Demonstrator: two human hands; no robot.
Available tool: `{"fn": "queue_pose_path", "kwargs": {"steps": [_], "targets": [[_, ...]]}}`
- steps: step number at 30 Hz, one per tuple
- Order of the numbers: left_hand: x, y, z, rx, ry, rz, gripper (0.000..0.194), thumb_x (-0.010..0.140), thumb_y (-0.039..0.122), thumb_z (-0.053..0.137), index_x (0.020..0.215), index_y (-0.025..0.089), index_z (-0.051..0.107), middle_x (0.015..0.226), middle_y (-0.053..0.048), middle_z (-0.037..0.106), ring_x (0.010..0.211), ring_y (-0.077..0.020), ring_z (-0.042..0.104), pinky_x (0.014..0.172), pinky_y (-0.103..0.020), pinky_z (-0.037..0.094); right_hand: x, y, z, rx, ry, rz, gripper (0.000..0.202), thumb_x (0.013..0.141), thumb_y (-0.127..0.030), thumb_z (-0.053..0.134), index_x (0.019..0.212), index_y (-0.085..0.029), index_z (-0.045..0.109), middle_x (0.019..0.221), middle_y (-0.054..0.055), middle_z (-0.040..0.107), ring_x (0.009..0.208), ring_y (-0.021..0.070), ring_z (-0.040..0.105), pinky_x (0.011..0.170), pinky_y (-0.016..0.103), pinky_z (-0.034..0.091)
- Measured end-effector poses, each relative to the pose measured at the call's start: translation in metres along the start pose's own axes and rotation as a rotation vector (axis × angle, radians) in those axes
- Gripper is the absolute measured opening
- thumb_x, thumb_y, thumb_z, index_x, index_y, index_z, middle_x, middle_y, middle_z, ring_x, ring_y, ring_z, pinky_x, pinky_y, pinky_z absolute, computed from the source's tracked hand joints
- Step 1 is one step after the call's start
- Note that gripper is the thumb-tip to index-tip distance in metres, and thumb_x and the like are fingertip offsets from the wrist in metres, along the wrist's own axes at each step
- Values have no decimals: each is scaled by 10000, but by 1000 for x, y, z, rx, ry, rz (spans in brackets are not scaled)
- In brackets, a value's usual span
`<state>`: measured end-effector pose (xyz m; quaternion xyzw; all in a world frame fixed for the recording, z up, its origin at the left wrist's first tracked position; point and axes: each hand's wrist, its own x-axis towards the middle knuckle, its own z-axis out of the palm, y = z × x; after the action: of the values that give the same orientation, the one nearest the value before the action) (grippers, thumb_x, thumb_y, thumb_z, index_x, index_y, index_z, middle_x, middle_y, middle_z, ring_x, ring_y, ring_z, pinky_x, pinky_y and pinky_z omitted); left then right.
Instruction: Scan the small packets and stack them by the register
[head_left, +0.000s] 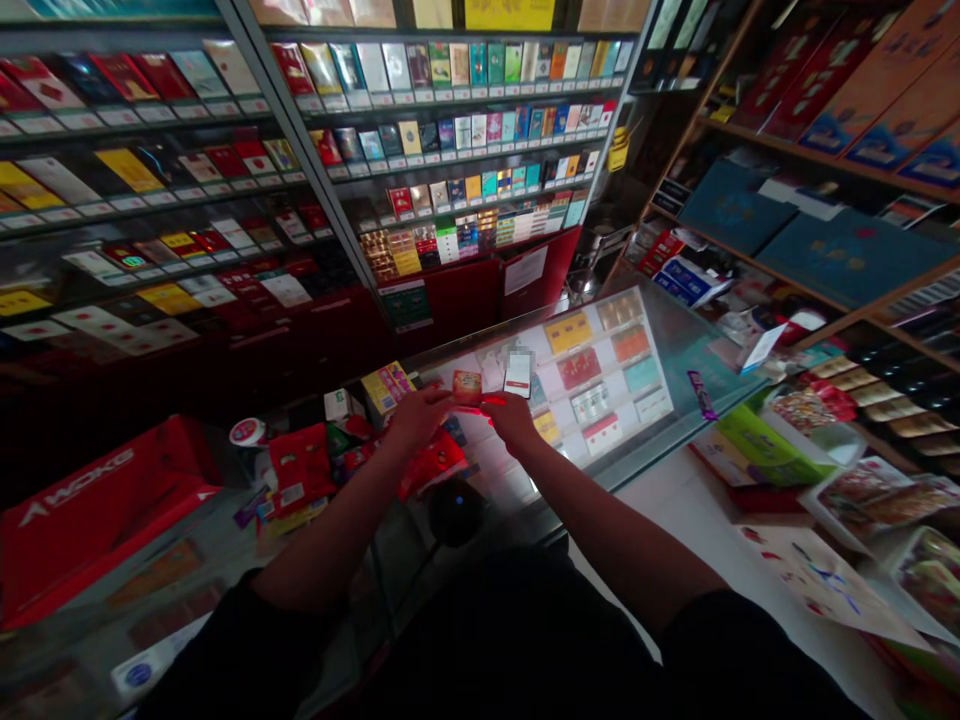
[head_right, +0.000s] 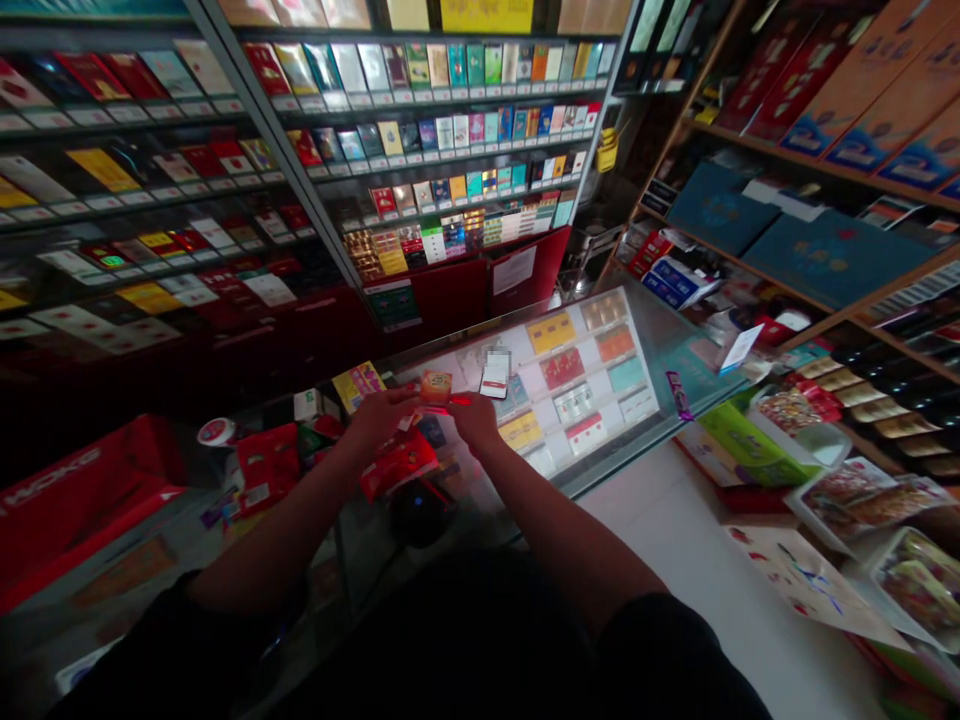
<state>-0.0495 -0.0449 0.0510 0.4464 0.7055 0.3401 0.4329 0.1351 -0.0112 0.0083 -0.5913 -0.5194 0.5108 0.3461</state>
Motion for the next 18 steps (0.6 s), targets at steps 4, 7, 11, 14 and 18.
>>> {"fn": "queue_pose_path", "kwargs": {"steps": [4,7,11,14,18], "targets": [[-2,7,-27,-25,68,-18,453,782,484,747,1112,189,844,871,-65,821,759,-231,732,641,-292,526,17,-21,25,-75,-55,-86,299,779,-256,701,1028,-204,858,943,54,830,890,220,748,821,309,553],[3,2,-50,27,183,-2,418,771,478,773,1065,192,857,934,-77,836,859,-248,751,730,-297,544,27,-38,48,-110,-113,-135,263,812,-260,713,1023,-225,866,993,50,836,949,231,761,842,298,551],[9,-12,-75,46,308,-60,482,742,522,790,1075,180,856,963,-100,835,874,-271,748,727,-321,542,31,-62,76,-236,-172,-157,261,843,-282,709,1044,-240,870,1000,43,838,965,237,759,846,290,537],[12,-21,-89,14,343,-99,551,698,576,799,1062,166,854,927,-96,826,814,-259,733,682,-317,530,31,-76,92,-341,-214,-185,278,862,-308,704,1072,-230,868,1028,57,836,981,243,754,834,284,523],[16,-31,-103,-56,346,-133,617,627,628,810,1018,152,846,854,-88,808,717,-239,705,606,-311,513,33,-86,111,-460,-262,-206,287,905,-307,665,1107,-245,860,1092,56,833,1024,236,753,814,267,503]]}}
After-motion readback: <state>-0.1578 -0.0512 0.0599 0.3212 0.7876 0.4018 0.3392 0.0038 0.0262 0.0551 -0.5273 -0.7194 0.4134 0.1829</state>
